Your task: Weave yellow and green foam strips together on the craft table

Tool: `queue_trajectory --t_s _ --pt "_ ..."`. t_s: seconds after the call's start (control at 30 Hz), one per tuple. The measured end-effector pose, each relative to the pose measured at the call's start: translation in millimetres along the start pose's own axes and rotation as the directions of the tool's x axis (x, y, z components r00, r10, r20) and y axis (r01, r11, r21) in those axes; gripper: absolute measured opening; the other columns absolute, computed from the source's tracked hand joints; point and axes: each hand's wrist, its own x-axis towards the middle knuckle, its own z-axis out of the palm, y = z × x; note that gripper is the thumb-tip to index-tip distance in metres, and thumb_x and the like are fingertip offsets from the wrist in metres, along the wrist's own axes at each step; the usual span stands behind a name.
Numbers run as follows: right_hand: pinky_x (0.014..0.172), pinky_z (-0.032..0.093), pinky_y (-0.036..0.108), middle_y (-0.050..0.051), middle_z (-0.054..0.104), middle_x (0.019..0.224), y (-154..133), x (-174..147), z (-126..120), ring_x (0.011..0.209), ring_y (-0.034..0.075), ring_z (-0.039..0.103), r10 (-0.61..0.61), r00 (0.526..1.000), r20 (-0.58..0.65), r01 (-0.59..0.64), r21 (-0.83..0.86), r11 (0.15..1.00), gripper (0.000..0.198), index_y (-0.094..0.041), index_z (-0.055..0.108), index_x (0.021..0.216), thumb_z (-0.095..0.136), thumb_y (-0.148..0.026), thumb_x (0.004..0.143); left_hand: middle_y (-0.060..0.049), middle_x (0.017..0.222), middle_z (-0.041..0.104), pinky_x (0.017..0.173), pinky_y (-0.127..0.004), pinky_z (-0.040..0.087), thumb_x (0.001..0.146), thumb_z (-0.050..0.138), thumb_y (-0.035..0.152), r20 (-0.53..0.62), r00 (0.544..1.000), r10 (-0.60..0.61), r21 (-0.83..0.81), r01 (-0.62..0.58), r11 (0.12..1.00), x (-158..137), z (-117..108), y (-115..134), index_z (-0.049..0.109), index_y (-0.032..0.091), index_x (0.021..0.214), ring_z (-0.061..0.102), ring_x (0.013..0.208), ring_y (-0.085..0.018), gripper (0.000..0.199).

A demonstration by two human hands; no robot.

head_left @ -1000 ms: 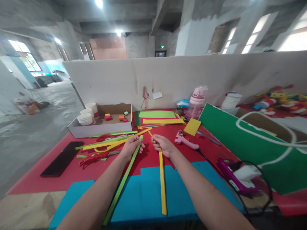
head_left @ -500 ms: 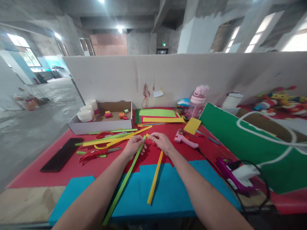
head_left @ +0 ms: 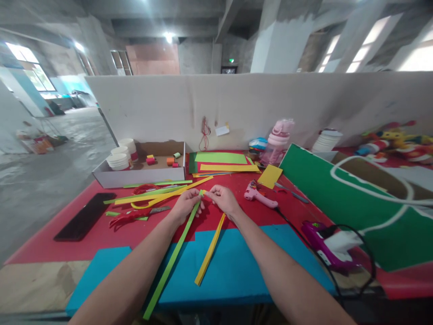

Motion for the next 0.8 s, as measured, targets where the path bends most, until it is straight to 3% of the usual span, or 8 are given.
queue_trajectory --t_s 0.8 --pt "0.038 0.023 0.019 -0.006 0.048 0.047 5.9 1.4 2.2 0.038 0.006 0.034 0.014 1.0 -0.006 -0.014 -0.005 1.0 0.043 -0.018 0.052 0.068 0.065 -0.059 0.069 0.0 0.056 0.061 0.037 -0.018 0.043 0.08 0.06 0.038 0.032 0.999 0.034 0.109 -0.037 0.993 -0.9 2.5 -1.1 0.048 0.018 0.082 0.052 0.04 -0.01 0.024"
